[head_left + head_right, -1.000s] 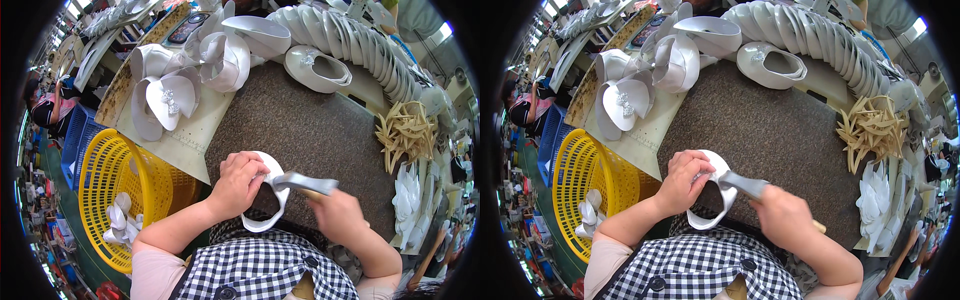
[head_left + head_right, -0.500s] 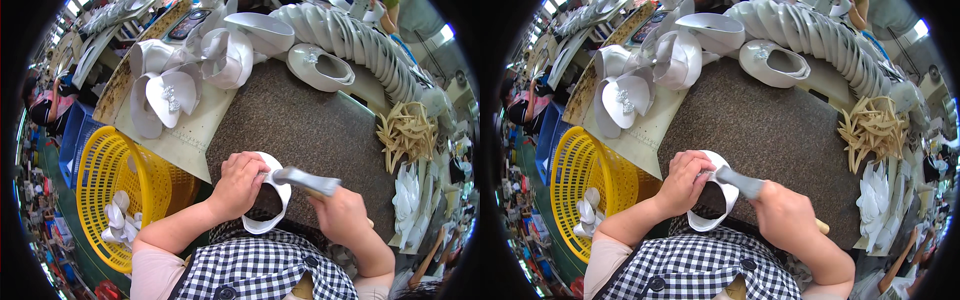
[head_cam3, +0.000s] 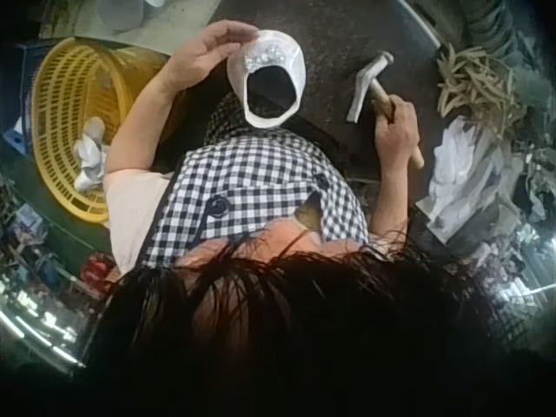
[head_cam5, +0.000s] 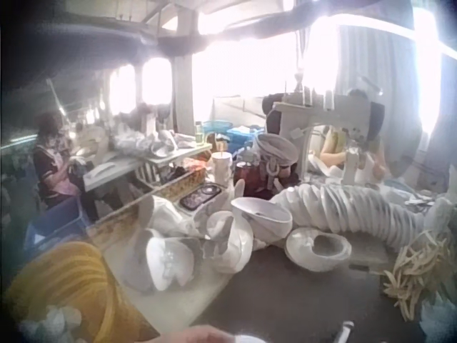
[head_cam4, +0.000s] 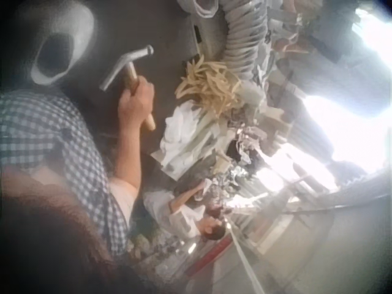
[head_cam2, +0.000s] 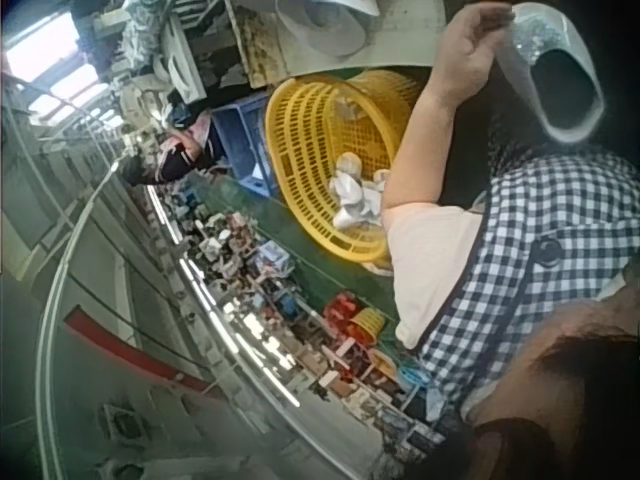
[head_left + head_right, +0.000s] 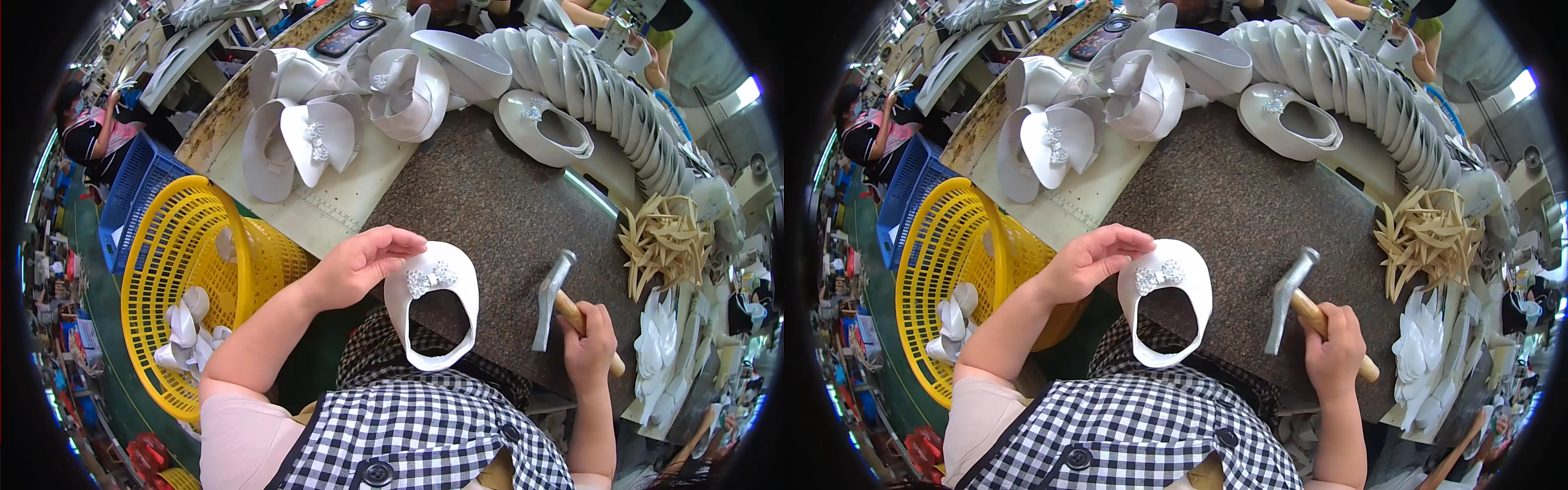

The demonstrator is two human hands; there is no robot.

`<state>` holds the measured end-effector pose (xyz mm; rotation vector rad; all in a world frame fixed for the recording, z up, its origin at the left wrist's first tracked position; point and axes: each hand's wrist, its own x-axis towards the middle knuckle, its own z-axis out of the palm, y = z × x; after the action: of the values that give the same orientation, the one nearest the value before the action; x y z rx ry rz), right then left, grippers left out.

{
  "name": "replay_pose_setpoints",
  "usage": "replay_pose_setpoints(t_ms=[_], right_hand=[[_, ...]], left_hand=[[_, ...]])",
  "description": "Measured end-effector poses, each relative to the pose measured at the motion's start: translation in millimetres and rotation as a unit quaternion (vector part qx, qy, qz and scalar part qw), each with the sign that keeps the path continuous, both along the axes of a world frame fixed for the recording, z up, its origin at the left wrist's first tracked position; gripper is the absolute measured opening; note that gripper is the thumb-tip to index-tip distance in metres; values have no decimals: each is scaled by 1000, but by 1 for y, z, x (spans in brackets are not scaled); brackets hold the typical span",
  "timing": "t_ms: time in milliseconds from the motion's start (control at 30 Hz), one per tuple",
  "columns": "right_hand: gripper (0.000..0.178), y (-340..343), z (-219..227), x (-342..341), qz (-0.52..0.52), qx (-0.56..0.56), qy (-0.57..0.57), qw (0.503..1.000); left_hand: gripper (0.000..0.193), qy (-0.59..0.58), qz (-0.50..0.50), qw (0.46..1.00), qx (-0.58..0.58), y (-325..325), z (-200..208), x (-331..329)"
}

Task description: The person assembles shoe uppers by folding and shaping the components by hand, inserting support pieces inside, and tapping the edges with a hammer.

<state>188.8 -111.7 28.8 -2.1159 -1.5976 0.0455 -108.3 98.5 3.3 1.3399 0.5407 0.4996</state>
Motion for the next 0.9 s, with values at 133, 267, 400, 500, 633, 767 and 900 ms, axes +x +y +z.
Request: replay_pose_setpoints(t_ms=[133, 267, 400, 500, 633, 767, 900], right_hand=[[27, -11, -9, 11, -35, 7, -40, 999], [33, -3, -4, 15, 13, 10, -56, 998], [45, 11, 21, -28, 111, 72, -97, 986], [61, 20, 30, -80, 211, -48, -182, 959], [40, 38, 20, -55, 174, 19, -169, 970], [27, 53, 15, -30, 211, 1, -106, 972], [14, 85, 21, 15, 218, 135, -113, 960]], left_hand=[[43, 38, -111, 976, 182, 13, 15, 3], [37, 50, -119, 911, 391, 16, 9, 21], [26, 65, -41, 913, 401, 4, 6, 49], [17, 76, 36, 914, 398, -3, 3, 67], [13, 65, 71, 915, 392, -6, 2, 66], [6, 16, 155, 935, 317, -5, -16, 48], [8, -25, 201, 959, 200, -7, -20, 42]])
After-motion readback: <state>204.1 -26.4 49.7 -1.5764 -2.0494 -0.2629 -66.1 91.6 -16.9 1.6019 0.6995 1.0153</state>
